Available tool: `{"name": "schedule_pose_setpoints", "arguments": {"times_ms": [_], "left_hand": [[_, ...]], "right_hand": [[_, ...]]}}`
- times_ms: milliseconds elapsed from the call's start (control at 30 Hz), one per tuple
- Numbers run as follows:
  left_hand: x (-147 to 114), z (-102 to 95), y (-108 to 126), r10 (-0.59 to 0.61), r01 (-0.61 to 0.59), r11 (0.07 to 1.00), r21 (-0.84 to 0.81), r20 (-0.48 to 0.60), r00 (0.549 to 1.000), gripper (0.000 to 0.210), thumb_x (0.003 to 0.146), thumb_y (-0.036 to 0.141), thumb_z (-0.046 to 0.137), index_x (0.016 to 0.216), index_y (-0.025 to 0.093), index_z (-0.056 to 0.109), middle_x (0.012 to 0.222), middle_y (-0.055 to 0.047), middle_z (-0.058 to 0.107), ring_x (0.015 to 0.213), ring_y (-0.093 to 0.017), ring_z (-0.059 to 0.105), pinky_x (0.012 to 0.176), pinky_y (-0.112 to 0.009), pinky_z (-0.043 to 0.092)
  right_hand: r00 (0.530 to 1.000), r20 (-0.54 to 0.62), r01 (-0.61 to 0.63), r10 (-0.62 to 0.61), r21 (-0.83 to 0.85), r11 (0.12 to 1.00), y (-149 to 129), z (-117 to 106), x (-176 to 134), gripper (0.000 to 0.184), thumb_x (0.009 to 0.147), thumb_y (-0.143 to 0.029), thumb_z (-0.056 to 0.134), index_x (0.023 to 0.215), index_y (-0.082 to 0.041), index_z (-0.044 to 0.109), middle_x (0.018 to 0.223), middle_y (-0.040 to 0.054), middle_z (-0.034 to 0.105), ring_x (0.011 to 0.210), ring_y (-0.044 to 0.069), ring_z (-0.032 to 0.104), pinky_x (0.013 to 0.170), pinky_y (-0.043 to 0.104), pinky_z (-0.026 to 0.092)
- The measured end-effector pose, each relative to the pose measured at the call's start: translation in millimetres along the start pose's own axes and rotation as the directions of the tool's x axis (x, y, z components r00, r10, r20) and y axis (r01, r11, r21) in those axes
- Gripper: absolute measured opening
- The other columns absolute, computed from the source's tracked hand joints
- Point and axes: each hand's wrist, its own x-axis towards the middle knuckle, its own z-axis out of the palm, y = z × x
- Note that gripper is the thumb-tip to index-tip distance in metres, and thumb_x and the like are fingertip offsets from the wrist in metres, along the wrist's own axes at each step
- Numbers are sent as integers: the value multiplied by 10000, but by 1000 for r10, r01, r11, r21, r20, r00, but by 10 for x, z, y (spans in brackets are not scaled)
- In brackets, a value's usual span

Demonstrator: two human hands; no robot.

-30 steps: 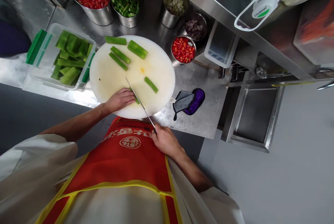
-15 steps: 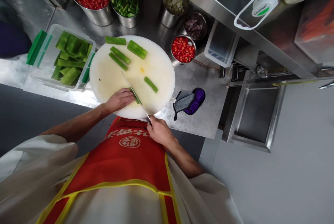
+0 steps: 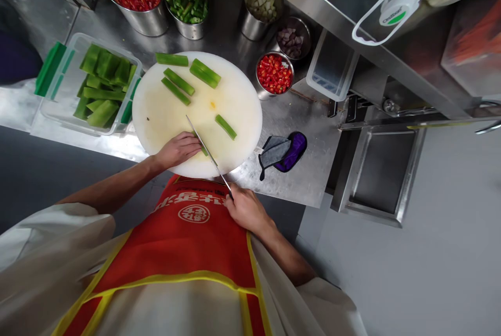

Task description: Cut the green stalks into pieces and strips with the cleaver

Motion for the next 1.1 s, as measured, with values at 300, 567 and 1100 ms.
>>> {"name": "schedule_pose_setpoints", "arguments": {"times_ms": [300,567,1100], "left_hand": [[2,-10,2,25,-25,1000,-3,-13,1000,204,1006,239,540,1072,213,732,1034,-31,760,1031,-167,653,990,-357,523],[-8,-29,4,16,-16,1000,18,-2,1000,221,1016,235,504,1057,210,720,1059,-39,745,1037,-171,641,979,-363,534],[-4,-31,14,66,-63,991,117,-24,998,222,1014,203,497,1025,185,718,1023,-43,746,1000,-165,642,964,-345,537]], "right_hand": [[999,-44,10,-14,-90,996,-58,111,465,208,1006,-262,411,1041,-164,592,947,108,746,882,234,679,734,289,365],[995,-87,39,-40,-17,999,-4,21,201,177,1004,-279,432,999,-185,582,899,81,728,847,221,664,724,285,359],[999,-36,18,-18,-15,1000,-3,-20,124,174,997,-271,436,1005,-183,585,873,74,718,818,222,653,707,297,337]]}}
